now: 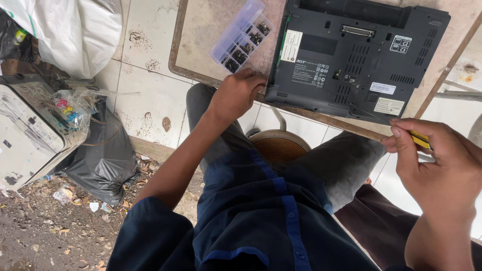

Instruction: The person uses a screwdriver to remove screws from the back of a black electronic device, likely a monitor or laptop, placed on a table. They place the screws into a small plastic organizer and continue unscrewing various parts of the device's casing.

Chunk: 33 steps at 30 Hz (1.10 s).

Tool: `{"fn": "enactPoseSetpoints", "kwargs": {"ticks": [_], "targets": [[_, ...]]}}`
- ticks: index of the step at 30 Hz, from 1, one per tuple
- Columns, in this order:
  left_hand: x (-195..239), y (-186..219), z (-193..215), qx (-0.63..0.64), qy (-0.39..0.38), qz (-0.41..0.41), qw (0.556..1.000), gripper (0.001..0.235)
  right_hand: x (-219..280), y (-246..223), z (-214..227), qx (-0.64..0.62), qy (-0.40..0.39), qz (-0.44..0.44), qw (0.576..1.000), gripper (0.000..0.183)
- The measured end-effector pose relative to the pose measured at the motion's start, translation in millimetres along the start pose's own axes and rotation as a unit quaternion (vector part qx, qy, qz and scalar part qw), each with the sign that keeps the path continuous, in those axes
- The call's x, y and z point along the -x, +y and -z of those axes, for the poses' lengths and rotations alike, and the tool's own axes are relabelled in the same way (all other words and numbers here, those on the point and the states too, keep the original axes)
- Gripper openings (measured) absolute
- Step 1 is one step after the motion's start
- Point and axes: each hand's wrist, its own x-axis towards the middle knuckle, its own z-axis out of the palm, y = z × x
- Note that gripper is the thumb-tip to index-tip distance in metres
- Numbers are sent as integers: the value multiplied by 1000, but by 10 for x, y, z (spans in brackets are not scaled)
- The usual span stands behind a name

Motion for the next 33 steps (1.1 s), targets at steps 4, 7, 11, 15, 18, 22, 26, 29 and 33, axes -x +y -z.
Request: {"fn": "enactPoseSetpoints", "kwargs": {"ticks": [4, 7, 11, 15, 18, 22, 26, 29, 33], "targets": [[-49, -10, 42, -1, -34, -29, 999, 18, 15, 10, 9, -12, -5, -6, 1000, 3], [-76, -12, 21, -9, -39, -30, 999, 7, 11, 27, 5, -20, -8, -7, 1000, 2], [-104, 78, -43, -74, -62, -23, 995, 16, 29, 44, -6, -16, -9, -7, 1000, 1], [-180, 4, -80, -121, -76, -38, 989, 12, 12, 36, -22, -27, -8, 10, 1000, 2], [-209, -50, -68, -135, -118, -61, 982, 13, 26, 8, -18, -15, -10, 9, 1000, 3], [-252, -133, -72, -143, -121, -71, 980, 13, 41, 33, -20, -2, -1, 19, 1000, 5], [-243, -123, -84, -217, -132, -88, 963, 16, 43, 65, -3, 27, 4, 42, 999, 8], [-312, 43, 129, -209, -50, -95, 972, 6, 34, 33, 26, 33, 5, 41, 999, 6], [-505, -72, 224, -228, -21, -107, 968, 5, 15, 17, 36, 23, 11, 49, 998, 4]]}}
